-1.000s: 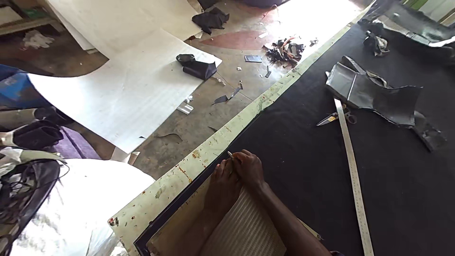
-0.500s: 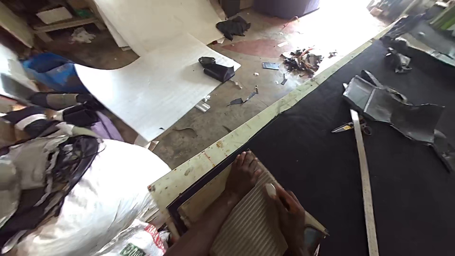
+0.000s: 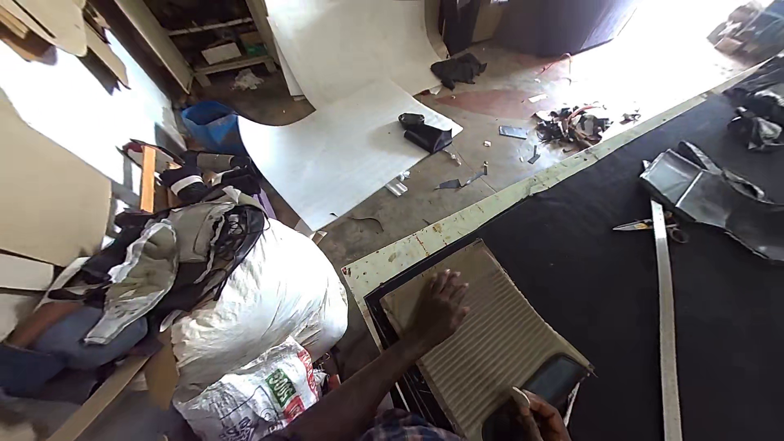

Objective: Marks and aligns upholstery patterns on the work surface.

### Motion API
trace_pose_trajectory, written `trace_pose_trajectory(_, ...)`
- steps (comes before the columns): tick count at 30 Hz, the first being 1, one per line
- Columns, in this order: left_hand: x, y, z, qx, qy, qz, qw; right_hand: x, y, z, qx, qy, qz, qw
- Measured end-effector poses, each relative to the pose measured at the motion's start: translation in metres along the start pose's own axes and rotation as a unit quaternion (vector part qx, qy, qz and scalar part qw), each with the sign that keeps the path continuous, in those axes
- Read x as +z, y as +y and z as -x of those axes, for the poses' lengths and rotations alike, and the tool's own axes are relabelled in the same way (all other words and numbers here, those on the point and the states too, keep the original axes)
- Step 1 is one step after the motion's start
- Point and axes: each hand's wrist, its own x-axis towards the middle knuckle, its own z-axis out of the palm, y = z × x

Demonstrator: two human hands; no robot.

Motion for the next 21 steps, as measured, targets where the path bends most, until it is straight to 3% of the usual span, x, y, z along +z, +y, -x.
trace_pose_trajectory(4,-0.025,-0.041,0.073,-0.069,0.061,0.064,0.994,-0.008,0.006,0.018,-0.001,0.036,0.013,0.999)
trace_pose_trajectory(8,-0.065,-0.083,0.106,-0.203,0.085,0.138,0.966,-0.01,0.004,0.034,0.016,0.056,0.026,0.998)
trace_pose_trajectory(11,-0.088,-0.108,0.104,-0.263,0.054,0.192,0.944,-0.006,0.003,0.038,0.01,0.056,0.027,0.998)
trace_pose_trajectory(14,-0.105,-0.107,0.089,-0.302,0.031,0.252,0.919,-0.004,0.002,0.041,0.018,0.078,0.036,0.996)
trace_pose_trajectory(17,-0.111,-0.097,0.071,-0.295,-0.011,0.286,0.912,-0.007,0.007,0.047,0.024,0.116,0.055,0.992)
trace_pose_trajectory(21,-0.092,-0.116,0.048,-0.283,-0.08,0.304,0.906,-0.01,0.014,0.059,0.064,0.166,0.055,0.983)
